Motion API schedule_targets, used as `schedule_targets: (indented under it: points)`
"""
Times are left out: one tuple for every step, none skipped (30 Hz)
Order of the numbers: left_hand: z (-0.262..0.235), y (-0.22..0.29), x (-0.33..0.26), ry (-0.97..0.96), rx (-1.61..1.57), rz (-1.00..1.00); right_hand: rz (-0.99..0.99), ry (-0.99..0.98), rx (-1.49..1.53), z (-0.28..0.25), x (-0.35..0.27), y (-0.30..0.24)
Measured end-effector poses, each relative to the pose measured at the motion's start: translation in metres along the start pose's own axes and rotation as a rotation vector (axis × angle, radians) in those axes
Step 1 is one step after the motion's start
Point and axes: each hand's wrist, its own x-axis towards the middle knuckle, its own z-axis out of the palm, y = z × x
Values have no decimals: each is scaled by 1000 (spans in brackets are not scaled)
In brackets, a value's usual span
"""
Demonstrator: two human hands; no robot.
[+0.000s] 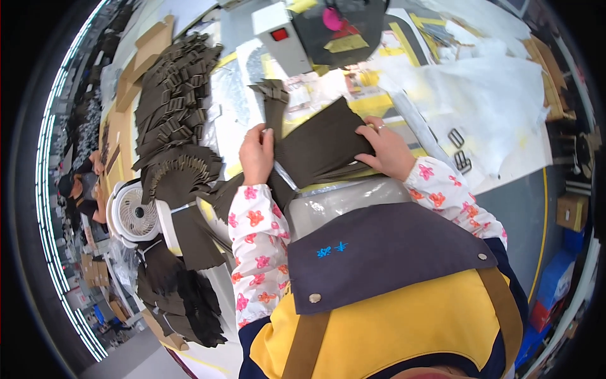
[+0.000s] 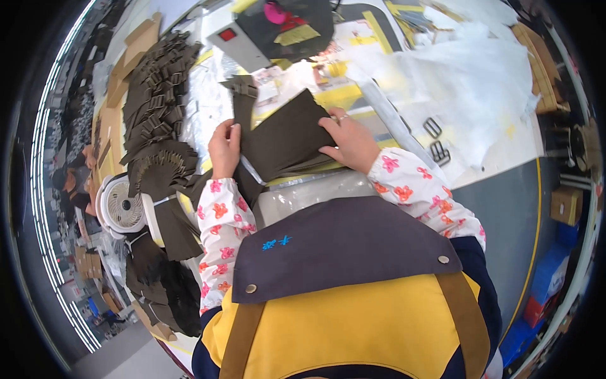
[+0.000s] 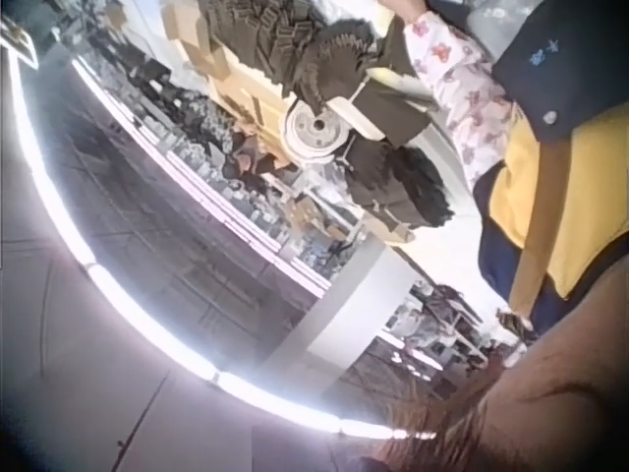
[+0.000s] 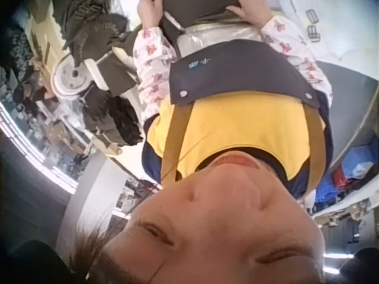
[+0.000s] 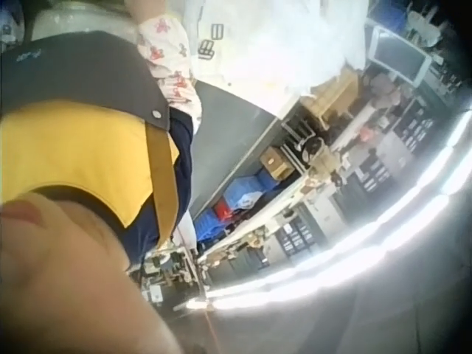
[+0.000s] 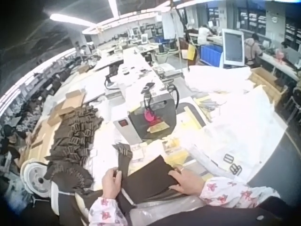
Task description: Attaching metal buckles to fabric straps and securing them using a sewing machine in a workshop.
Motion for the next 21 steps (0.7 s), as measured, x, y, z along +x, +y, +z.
schedule_targets:
  points:
    - [-6,2,-4,-63,-17,36,-54,-1,-38,-4,0,2]
    - [-13,6,-12,-33,16,142,-109,-3,-76,-8,0,6]
    - [-21,12,-20,-39,17,212,-161,6,-120,-12,-3,10]
    - [-33,25,-34,-111,8,144,-171,4,-116,-16,-7,11]
    - [-38,29,-46,-137,51,141,-102,-36,-47,-19,-12,10]
    - [-46,34,-61,-160,92,136,-37,-76,19,-23,-19,7]
    - [-50,40,-69,-226,195,134,65,-132,62,-21,-25,11]
    - [-51,44,-74,-295,295,136,65,-126,54,-20,-27,13]
    - [-47,40,-77,-340,356,104,47,-88,92,-18,-29,13]
    - [-45,36,-76,-344,347,120,36,-45,128,-17,-33,14]
    - [-44,34,-72,-339,345,168,29,-3,165,-16,-38,17]
    - [-43,31,-67,-334,338,214,48,10,150,-21,-41,20]
    - [-41,28,-63,-332,329,227,75,69,131,-28,-47,25]
    - [-40,28,-59,-298,328,231,106,129,109,-36,-54,31]
    - [-42,25,-56,-301,338,218,131,235,91,-48,-60,38]
    - [-40,22,-51,-304,341,211,170,257,64,-61,-69,49]
    - [-40,20,-47,-318,341,227,226,372,11,-75,-80,59]
    - [-41,20,-45,-329,347,236,275,482,-40,-86,-94,68]
    - [-40,21,-43,-353,347,241,304,496,-59,-95,-109,75]
    - [-38,27,-43,-361,381,231,398,541,-84,-104,-124,82]
    - [-35,34,-45,-339,422,250,490,585,-101,-107,-138,83]
